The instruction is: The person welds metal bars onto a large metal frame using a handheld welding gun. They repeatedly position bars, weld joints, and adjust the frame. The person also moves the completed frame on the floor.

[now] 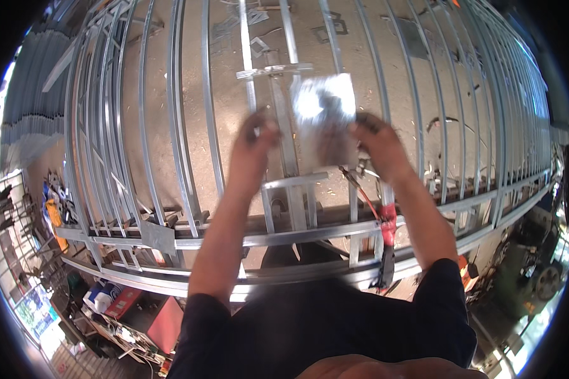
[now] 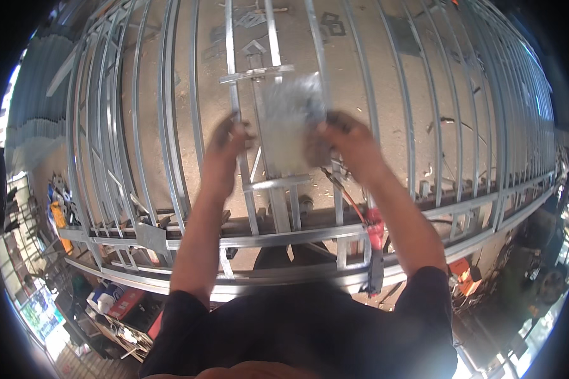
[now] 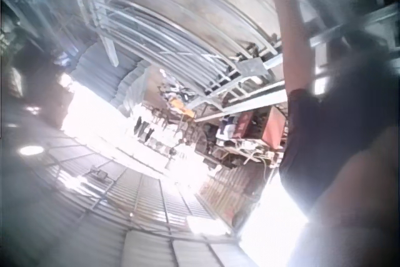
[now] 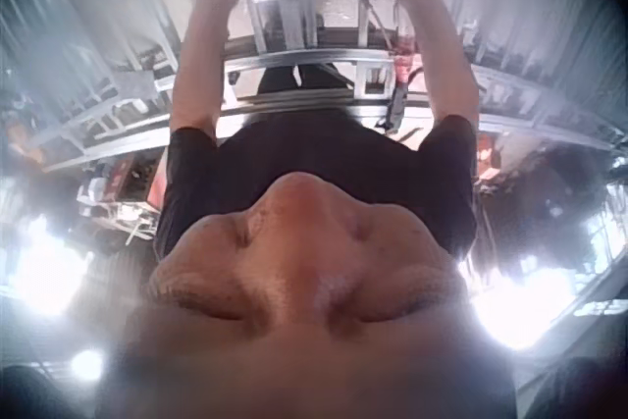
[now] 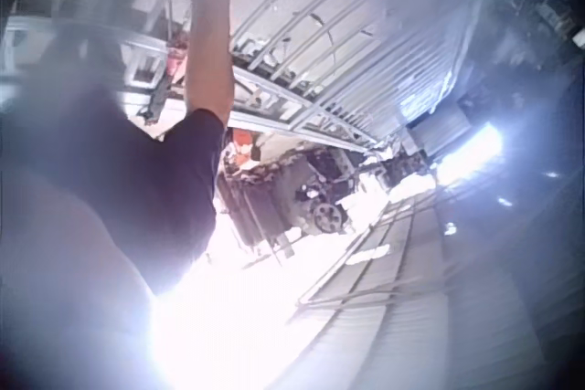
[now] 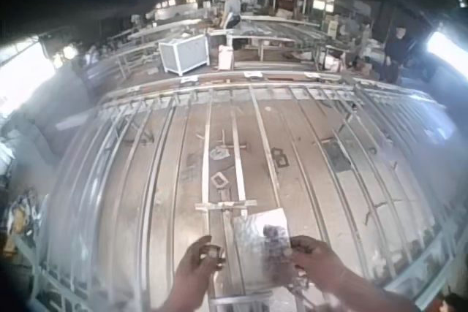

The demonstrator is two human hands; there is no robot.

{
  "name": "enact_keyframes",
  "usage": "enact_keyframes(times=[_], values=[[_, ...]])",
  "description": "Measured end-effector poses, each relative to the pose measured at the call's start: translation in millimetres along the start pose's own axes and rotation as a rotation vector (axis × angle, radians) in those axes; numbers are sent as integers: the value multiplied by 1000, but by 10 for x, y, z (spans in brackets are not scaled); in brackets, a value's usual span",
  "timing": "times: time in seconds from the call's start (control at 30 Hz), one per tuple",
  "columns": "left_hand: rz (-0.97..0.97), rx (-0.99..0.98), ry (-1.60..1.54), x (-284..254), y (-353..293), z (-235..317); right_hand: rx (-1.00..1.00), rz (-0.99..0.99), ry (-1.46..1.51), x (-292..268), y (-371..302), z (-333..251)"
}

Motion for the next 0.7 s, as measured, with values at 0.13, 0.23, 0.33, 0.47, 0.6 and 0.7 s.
enact_keyframes(times=[0.13, 0.23, 0.33, 0.47, 0.6, 0.7], values=[[182, 221, 299, -282, 1418, 361, -343, 111, -127, -92, 1489, -225], [260, -54, 238, -441, 2427, 201, -402, 104, -203, 106, 2415, -400], [-14, -122, 17, -452, 3150, 198, -422, 119, -171, 405, 3056, -443], [-152, -147, -193, -159, 3576, 320, -365, 5, -159, 594, 3599, -222], [-209, -157, -231, -358, 3901, 183, -208, -115, -460, 828, 3592, -296], [-175, -152, -245, -218, 3759, 222, -387, 57, -779, 766, 3500, -363]])
Point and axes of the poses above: each hand's wrist, its own y-axis towards the middle knuckle, its own x-axis out of the palm, z = x × y, the point moved 3 cm from there along y, towards the middle knuckle, and after that the axes turned 6 degrees about -x, right-handed, at the moved point
